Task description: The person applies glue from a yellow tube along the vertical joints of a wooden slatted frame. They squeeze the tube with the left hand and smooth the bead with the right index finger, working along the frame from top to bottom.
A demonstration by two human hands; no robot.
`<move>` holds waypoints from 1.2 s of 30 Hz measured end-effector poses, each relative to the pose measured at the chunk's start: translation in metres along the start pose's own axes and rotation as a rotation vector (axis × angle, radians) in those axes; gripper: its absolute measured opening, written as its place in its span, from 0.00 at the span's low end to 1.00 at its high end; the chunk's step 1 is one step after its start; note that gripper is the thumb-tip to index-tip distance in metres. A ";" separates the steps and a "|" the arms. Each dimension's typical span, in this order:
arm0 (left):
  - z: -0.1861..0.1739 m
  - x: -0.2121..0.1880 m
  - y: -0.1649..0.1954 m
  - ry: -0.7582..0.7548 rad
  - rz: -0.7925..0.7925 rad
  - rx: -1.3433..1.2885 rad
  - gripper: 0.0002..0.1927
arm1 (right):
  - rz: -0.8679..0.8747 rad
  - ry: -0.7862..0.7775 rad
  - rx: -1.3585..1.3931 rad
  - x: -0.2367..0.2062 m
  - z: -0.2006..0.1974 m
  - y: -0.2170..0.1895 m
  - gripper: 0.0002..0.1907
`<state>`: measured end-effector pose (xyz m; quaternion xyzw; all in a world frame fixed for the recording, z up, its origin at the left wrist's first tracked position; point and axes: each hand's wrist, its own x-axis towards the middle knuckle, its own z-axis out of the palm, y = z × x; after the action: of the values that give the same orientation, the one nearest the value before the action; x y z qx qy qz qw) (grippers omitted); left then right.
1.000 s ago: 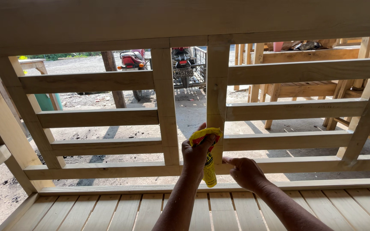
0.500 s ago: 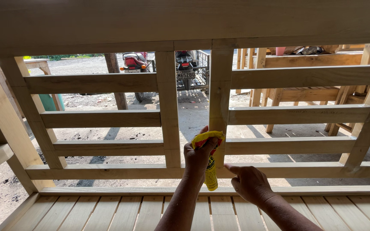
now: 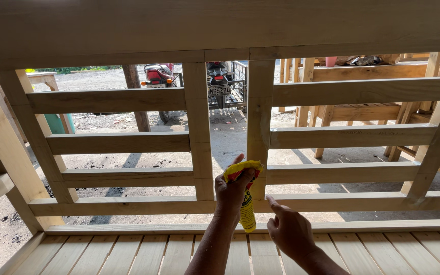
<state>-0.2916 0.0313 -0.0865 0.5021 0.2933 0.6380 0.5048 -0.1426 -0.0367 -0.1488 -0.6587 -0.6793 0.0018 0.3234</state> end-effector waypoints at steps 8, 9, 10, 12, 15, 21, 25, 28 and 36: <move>-0.003 -0.004 -0.006 -0.018 0.089 -0.002 0.28 | 0.012 -0.208 -0.124 -0.005 0.029 -0.025 0.49; -0.004 -0.005 -0.007 -0.010 0.107 0.015 0.27 | -0.049 -0.184 -0.159 -0.007 0.033 -0.023 0.50; -0.006 -0.006 -0.008 -0.003 0.126 0.032 0.27 | -0.079 -0.200 -0.216 -0.009 0.035 -0.020 0.49; -0.010 -0.011 -0.010 0.015 0.141 0.019 0.25 | -0.137 -0.232 -0.331 -0.011 0.037 -0.013 0.46; -0.016 -0.024 -0.018 0.050 0.086 -0.045 0.18 | -0.247 -0.134 -0.278 -0.016 0.034 -0.006 0.43; -0.017 -0.037 -0.038 0.103 -0.137 -0.065 0.12 | 0.210 0.014 0.974 0.008 0.022 0.002 0.27; -0.016 -0.041 -0.048 0.121 -0.166 -0.096 0.10 | 0.372 -0.034 1.233 0.029 0.014 0.008 0.16; -0.017 -0.043 -0.050 0.126 -0.173 -0.080 0.11 | 0.450 -0.085 1.298 0.030 0.006 0.010 0.19; -0.006 -0.041 -0.045 0.165 -0.103 -0.121 0.10 | 0.428 -0.126 1.294 0.033 -0.013 0.004 0.16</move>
<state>-0.2820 0.0082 -0.1420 0.4007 0.3200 0.6671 0.5403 -0.1308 -0.0119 -0.1255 -0.4515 -0.4138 0.5096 0.6044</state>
